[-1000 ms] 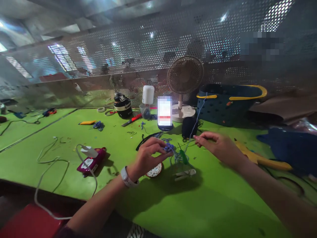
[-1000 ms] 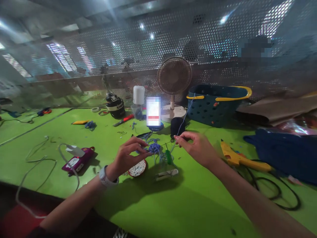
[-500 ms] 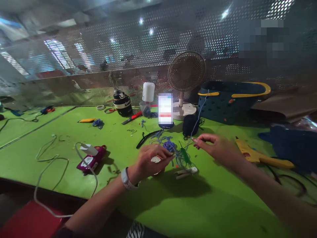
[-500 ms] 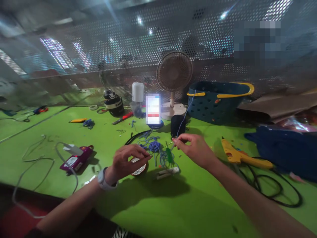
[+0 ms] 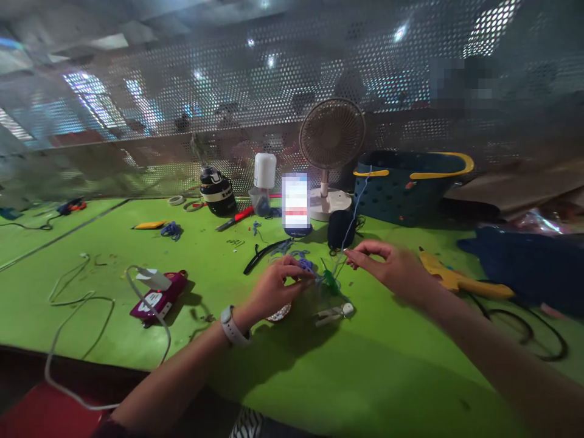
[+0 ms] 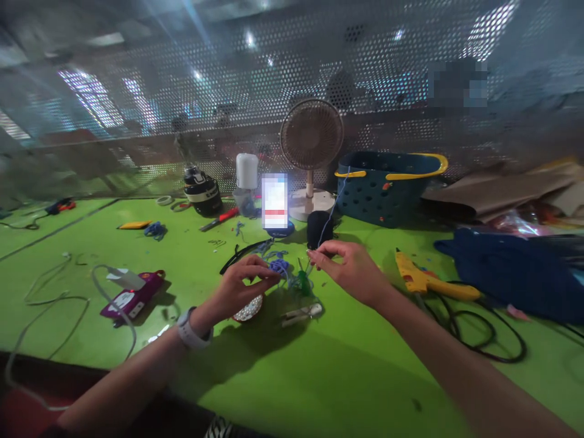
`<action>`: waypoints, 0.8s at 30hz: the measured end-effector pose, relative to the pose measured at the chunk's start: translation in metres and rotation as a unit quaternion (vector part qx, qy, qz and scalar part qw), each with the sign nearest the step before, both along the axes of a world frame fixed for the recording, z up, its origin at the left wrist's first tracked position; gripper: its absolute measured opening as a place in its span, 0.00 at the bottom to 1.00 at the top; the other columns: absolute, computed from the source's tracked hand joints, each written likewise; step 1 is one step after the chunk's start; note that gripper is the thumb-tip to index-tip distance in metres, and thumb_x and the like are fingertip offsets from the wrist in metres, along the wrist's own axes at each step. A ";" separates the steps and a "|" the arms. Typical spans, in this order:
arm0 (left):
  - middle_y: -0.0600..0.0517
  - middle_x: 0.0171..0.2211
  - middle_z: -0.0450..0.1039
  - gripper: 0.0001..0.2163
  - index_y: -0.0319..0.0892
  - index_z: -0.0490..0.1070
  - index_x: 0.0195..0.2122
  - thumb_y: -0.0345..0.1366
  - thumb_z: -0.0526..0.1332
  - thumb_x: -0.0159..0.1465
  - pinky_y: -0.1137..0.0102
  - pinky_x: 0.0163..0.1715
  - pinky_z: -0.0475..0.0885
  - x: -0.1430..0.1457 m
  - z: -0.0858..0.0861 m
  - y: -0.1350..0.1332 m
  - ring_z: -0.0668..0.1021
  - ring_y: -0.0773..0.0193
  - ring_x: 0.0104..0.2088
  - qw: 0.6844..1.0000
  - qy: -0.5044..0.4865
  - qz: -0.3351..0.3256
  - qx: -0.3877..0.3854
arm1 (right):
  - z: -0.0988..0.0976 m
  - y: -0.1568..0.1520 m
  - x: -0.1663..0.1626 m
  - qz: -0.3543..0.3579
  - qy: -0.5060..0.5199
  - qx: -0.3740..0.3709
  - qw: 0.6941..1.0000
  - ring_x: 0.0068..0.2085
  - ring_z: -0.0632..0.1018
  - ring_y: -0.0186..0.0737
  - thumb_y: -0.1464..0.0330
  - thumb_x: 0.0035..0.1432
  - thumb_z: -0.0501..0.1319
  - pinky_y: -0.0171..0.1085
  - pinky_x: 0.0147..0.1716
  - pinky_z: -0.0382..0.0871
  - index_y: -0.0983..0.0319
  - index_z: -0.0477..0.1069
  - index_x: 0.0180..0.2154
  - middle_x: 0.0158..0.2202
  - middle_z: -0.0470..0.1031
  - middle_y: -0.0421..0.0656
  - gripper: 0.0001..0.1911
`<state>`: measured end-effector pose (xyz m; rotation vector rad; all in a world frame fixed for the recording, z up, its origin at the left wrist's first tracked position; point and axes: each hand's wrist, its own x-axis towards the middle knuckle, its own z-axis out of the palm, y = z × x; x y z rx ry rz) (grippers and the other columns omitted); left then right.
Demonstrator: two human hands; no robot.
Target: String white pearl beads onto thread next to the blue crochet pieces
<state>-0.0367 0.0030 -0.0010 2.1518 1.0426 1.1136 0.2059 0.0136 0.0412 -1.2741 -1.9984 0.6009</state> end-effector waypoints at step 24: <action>0.50 0.30 0.79 0.09 0.37 0.79 0.27 0.36 0.74 0.48 0.72 0.39 0.70 0.044 -0.002 0.004 0.77 0.68 0.33 0.784 -0.287 -0.174 -0.522 | 0.021 -0.004 -0.001 0.034 0.135 -0.011 0.990 0.31 0.77 0.37 0.59 0.59 0.61 0.35 0.34 0.67 0.61 0.74 0.27 0.27 0.78 0.40 0.14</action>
